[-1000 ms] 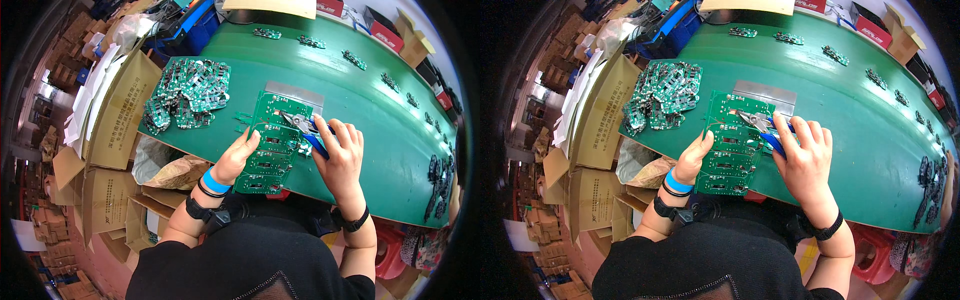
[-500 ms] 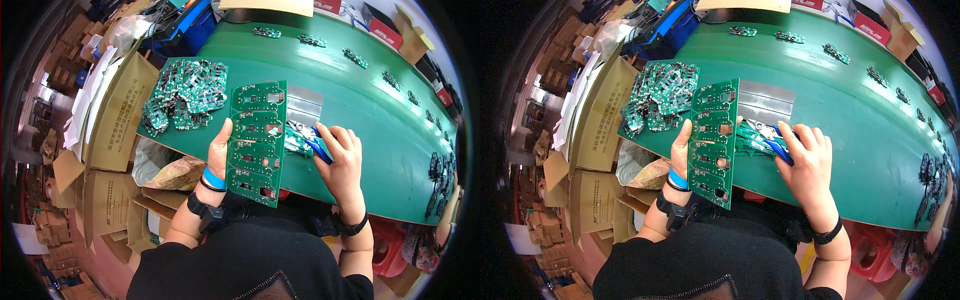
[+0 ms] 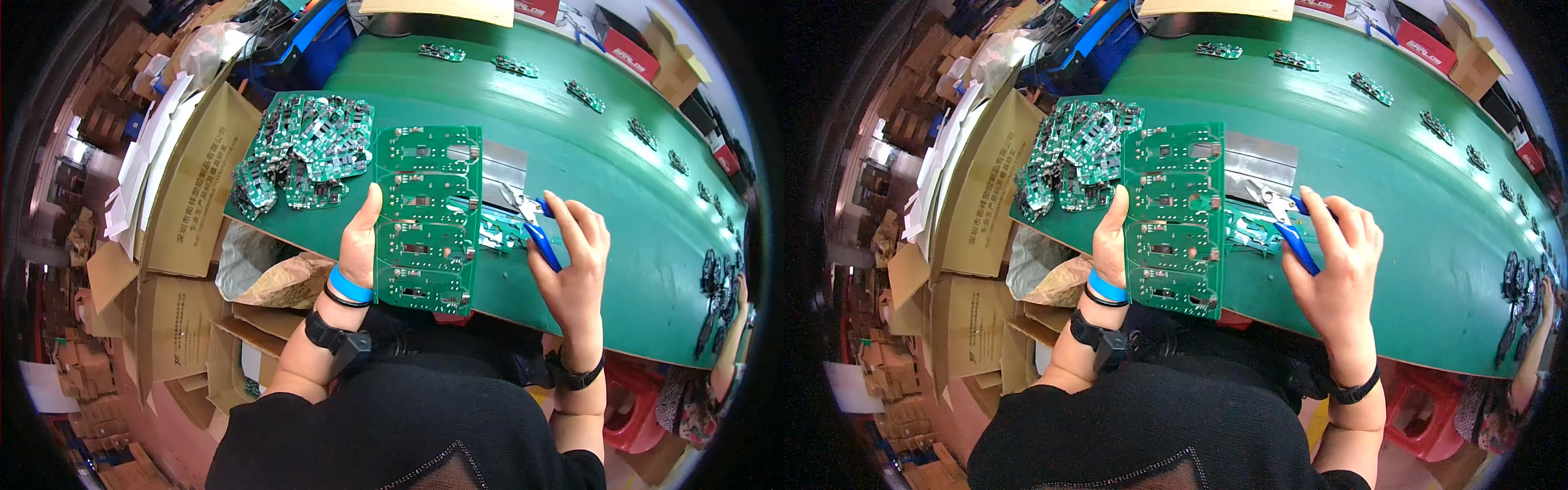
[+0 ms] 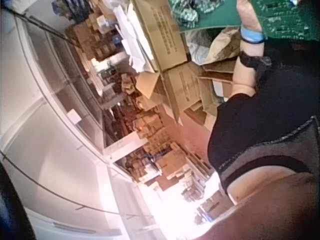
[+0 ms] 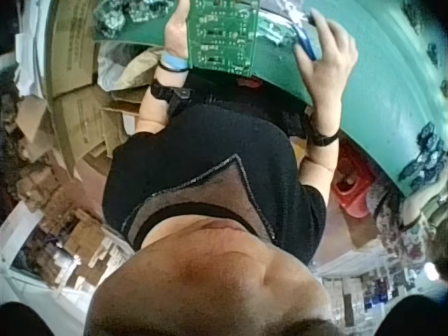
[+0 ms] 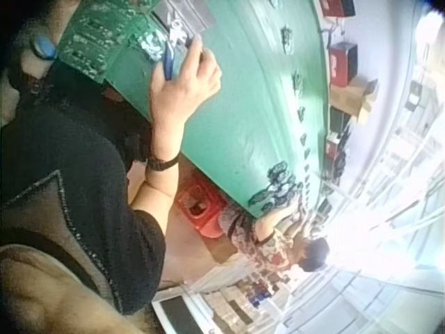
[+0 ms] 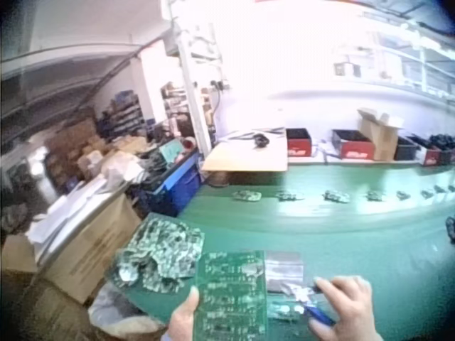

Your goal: The person uses blue-handled pliers to trim excess green material from the edges of circuit boards. They repeatedly pick up boards from a pile, clip the edges, and place the finished pieces onto a separate stack on the table.

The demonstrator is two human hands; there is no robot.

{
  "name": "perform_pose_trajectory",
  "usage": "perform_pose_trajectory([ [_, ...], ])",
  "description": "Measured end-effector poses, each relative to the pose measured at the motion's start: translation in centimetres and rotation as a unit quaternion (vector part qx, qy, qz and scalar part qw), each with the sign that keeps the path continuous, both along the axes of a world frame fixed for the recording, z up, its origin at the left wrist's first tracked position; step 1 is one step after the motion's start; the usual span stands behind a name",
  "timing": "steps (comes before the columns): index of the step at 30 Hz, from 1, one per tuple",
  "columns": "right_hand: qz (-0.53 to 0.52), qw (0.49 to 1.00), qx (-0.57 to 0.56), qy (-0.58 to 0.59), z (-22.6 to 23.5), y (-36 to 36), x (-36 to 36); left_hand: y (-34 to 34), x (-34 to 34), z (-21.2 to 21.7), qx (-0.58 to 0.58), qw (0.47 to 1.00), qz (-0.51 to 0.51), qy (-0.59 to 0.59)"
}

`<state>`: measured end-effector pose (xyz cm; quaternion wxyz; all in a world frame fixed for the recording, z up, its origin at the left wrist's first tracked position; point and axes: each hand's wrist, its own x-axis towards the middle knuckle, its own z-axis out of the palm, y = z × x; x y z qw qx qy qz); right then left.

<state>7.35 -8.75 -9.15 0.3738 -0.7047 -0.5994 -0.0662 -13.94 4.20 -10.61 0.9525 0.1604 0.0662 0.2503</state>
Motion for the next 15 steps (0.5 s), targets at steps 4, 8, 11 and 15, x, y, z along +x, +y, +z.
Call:
perform_pose_trajectory([
  [4, 0.038, 0.999, -0.033, -0.023, 1.5, -0.1, -0.9, 0.2, 0.3, 0.2, 0.086, 0.995, -0.002, 0.044],
  [8, 0.046, 0.996, -0.039, -0.070, 1.4, 0.7, -2.1, -0.6, 1.1, 1.4, 0.135, 0.982, 0.016, 0.129],
  [11, 0.051, 0.995, -0.040, -0.077, 1.5, 1.0, -2.4, -0.8, 1.2, 1.8, 0.176, 0.969, 0.041, 0.170],
  [15, 0.057, 0.993, -0.044, -0.091, 1.6, 1.1, -2.5, -1.0, 1.3, 2.0, 0.199, 0.960, 0.059, 0.190],
])
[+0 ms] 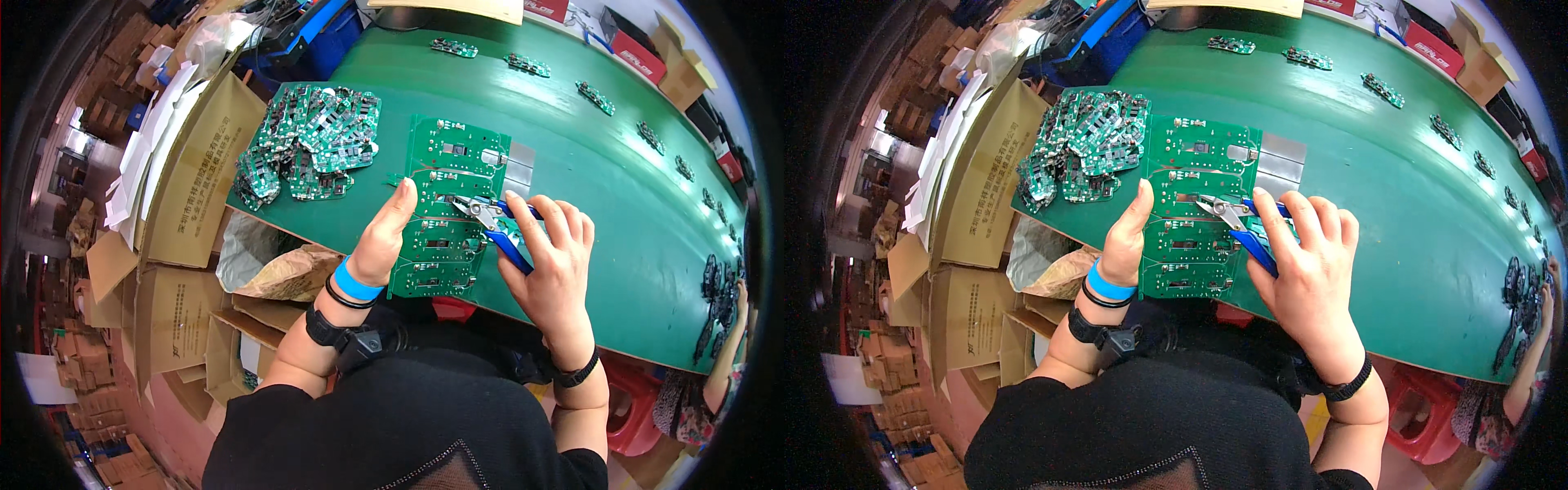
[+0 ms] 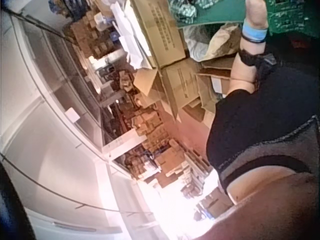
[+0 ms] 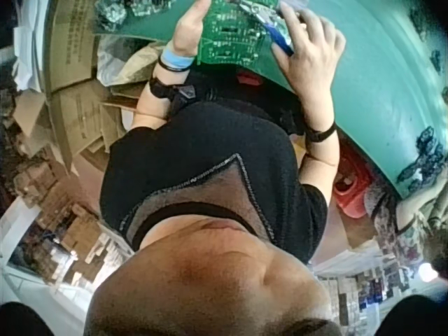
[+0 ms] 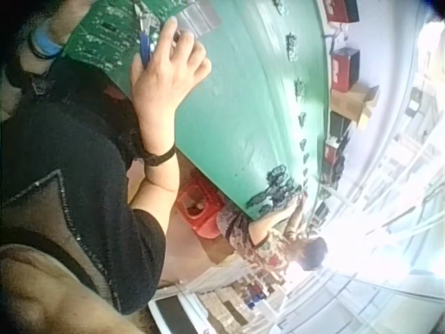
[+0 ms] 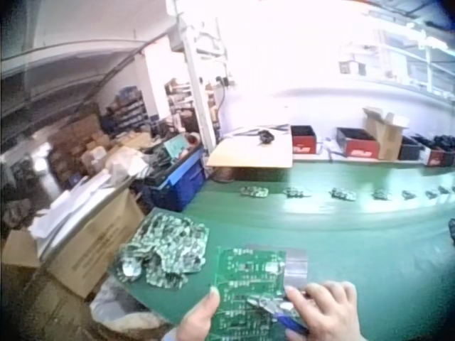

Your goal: The person uses blue-handled pliers to trim excess green material from the edges of circuit boards. They repeatedly pick up boards from a pile, clip the edges, and place the finished pieces onto a separate stack on the table.

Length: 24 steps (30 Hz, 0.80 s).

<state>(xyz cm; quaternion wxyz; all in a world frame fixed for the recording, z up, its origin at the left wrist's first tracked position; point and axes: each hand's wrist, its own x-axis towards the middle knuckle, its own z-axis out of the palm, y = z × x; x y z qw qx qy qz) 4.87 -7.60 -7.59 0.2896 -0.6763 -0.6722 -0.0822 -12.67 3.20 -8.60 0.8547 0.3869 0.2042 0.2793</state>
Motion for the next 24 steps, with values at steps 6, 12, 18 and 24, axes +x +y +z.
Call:
perform_pose_trajectory([
  [6, 0.000, 1.000, -0.002, -0.030, 0.0, 0.1, 0.1, 0.3, -0.3, -0.5, 0.015, 1.000, -0.006, 0.017],
  [12, 0.005, 0.999, -0.003, -0.031, 0.0, 0.3, 0.1, 0.3, -0.1, -0.3, 0.049, 0.998, 0.002, 0.036],
  [18, 0.008, 1.000, -0.013, -0.026, -0.5, 0.2, 0.4, 0.1, 0.2, 0.4, 0.072, 0.996, 0.012, 0.041],
  [24, 0.008, 0.999, 0.003, -0.042, -0.5, 0.3, 0.6, 0.2, 0.4, 0.2, 0.056, 0.997, 0.025, 0.047],
])
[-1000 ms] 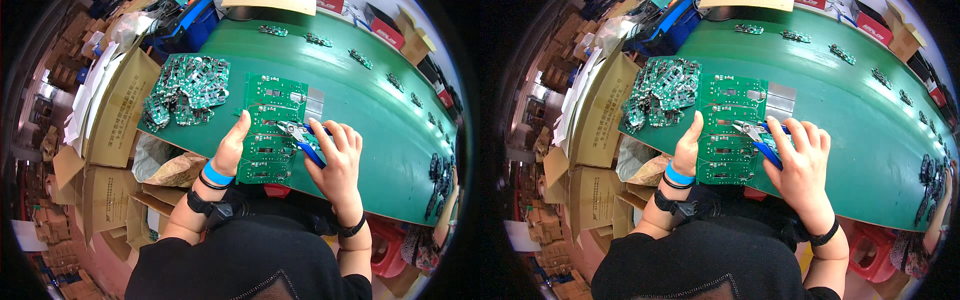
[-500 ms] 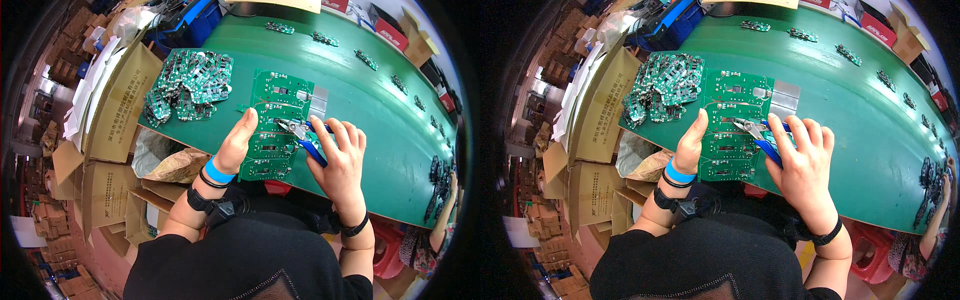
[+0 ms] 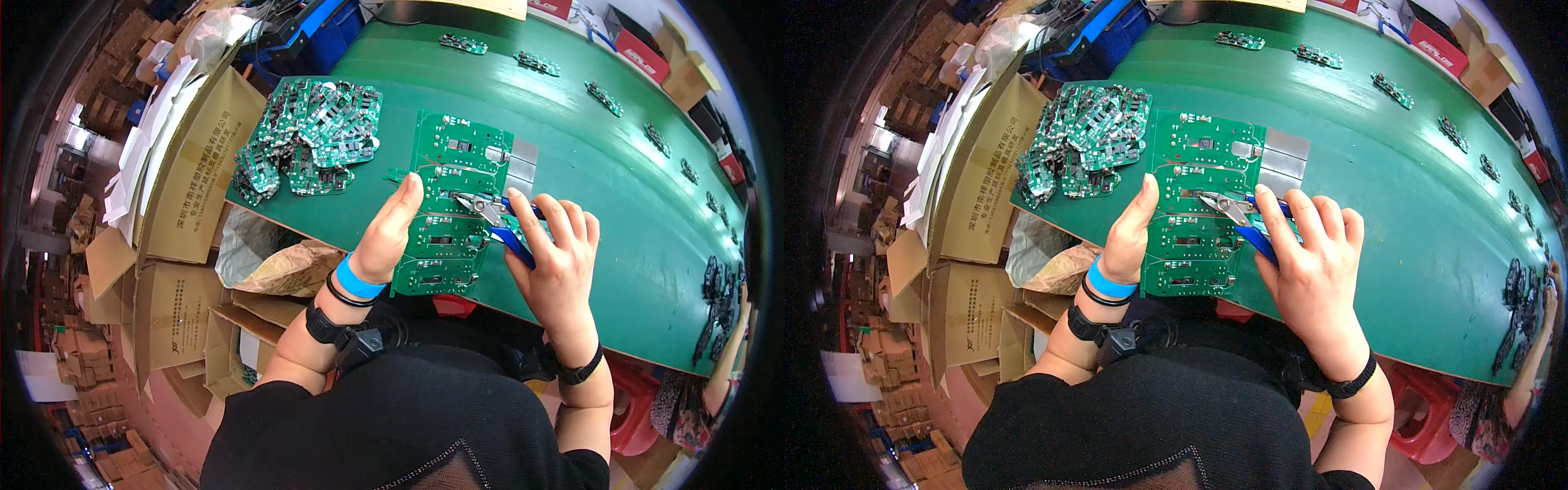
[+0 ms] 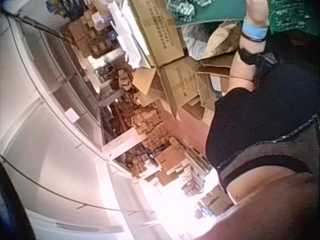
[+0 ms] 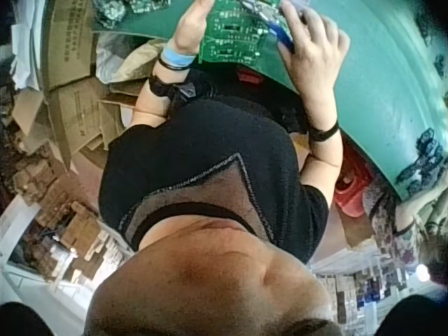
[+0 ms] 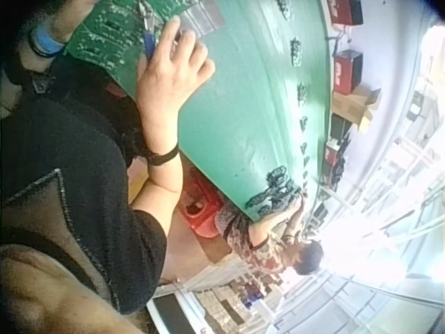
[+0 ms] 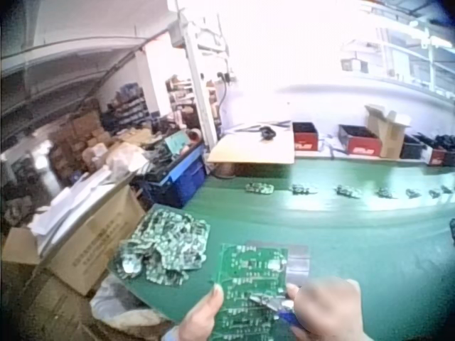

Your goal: The person uses blue-handled pliers to trim excess green material from the edges of circuit boards. They repeatedly pick up boards from a pile, clip the edges, and place the finished pieces onto a separate stack on the table.

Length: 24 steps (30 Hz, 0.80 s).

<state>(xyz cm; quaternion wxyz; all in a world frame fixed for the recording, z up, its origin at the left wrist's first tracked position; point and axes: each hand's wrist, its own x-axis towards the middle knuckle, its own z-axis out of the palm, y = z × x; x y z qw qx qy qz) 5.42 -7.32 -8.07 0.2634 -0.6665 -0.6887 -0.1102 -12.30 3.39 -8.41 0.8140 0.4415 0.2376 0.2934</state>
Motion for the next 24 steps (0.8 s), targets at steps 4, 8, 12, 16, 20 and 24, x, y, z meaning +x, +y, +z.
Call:
perform_pose_trajectory([
  [4, 0.011, 1.000, 0.011, 0.017, -0.6, 0.2, 0.1, 0.1, -0.1, -0.3, -0.018, 1.000, -0.006, -0.007],
  [8, -0.007, 0.998, 0.039, 0.042, -0.9, 0.3, 0.4, 0.3, -0.6, -0.9, -0.026, 1.000, -0.005, 0.000],
  [12, -0.030, 0.991, 0.042, 0.126, 0.0, -0.6, 1.5, 1.3, -1.7, -2.1, -0.237, 0.947, -0.098, -0.194],
  [16, -0.028, 0.994, 0.022, 0.100, -1.3, -0.5, 1.7, 1.2, -1.3, -1.9, -0.298, 0.919, -0.065, -0.248],
  [20, -0.035, 0.995, 0.012, 0.088, -1.7, -0.2, 1.5, 0.7, -0.5, -1.7, -0.304, 0.919, -0.053, -0.244],
  [24, -0.044, 0.996, 0.006, 0.083, -1.9, -0.1, 1.3, 0.6, -0.4, -2.2, -0.290, 0.923, -0.063, -0.246],
])
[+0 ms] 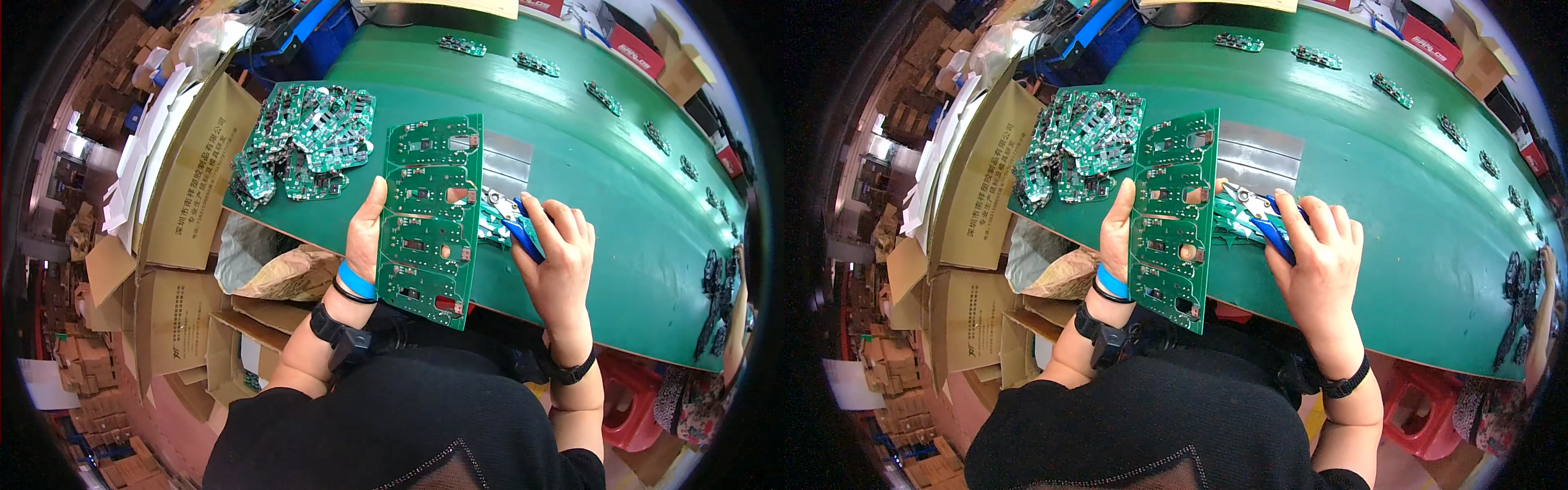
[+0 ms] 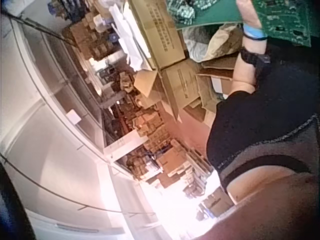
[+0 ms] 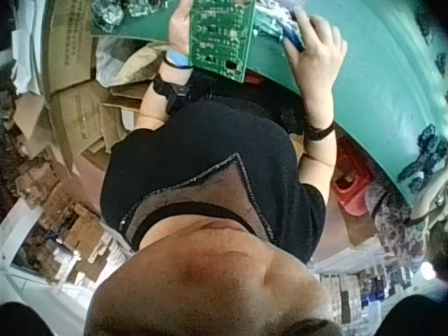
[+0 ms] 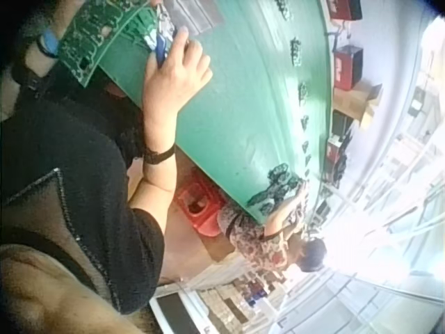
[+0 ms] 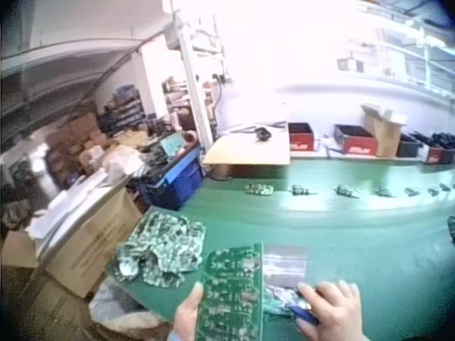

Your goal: The person uses blue-handled pliers to trim excess green material from the edges of circuit boards. They repeatedly pick up boards from a pile, clip the edges, and place the finished pieces onto a separate stack on the table.

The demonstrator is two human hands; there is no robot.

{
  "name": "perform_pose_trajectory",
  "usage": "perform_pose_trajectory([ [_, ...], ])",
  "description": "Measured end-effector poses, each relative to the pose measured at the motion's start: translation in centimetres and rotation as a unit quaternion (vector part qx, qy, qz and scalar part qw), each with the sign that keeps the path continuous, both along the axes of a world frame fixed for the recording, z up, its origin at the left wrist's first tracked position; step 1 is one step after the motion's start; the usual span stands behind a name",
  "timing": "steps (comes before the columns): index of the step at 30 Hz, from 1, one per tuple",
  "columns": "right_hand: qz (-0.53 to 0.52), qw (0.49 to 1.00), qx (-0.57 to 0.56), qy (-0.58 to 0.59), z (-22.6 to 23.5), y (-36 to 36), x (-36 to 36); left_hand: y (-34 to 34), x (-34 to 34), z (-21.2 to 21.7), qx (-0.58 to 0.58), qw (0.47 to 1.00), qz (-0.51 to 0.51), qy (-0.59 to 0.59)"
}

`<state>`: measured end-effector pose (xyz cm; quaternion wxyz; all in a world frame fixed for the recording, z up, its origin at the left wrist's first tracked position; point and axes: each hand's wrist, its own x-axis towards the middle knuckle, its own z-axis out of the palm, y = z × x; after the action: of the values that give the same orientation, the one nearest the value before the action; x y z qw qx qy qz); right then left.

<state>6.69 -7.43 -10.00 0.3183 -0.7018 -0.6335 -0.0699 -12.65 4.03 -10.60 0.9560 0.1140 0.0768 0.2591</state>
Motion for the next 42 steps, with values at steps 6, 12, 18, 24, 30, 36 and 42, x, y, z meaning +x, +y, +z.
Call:
perform_pose_trajectory([
  [6, -0.016, 1.000, 0.019, 0.018, -0.2, -0.1, 0.2, 0.9, -0.3, -0.4, 0.001, 1.000, -0.002, -0.012],
  [12, 0.062, 0.997, -0.016, 0.054, 1.8, -1.2, 0.4, 2.1, -0.2, 0.5, 0.083, 0.995, 0.015, 0.043],
  [18, 0.070, 0.997, -0.028, -0.023, 1.5, -0.6, -1.7, 1.7, 1.0, 2.0, 0.196, 0.967, 0.054, 0.156],
  [24, 0.069, 0.996, -0.038, -0.032, 1.7, -0.4, -2.0, 1.3, 1.0, 2.5, 0.240, 0.947, 0.081, 0.196],
  [30, 0.073, 0.996, -0.044, -0.029, 1.7, -0.3, -1.9, 1.4, 1.1, 2.4, 0.251, 0.941, 0.087, 0.208],
  [36, 0.073, 0.996, -0.040, -0.033, 1.5, -0.2, -2.0, 1.6, 1.0, 2.1, 0.243, 0.946, 0.074, 0.199],
  [42, 0.065, 0.995, -0.042, -0.061, 1.5, -0.3, -2.1, 1.6, 1.2, 2.1, 0.235, 0.947, 0.084, 0.201],
])
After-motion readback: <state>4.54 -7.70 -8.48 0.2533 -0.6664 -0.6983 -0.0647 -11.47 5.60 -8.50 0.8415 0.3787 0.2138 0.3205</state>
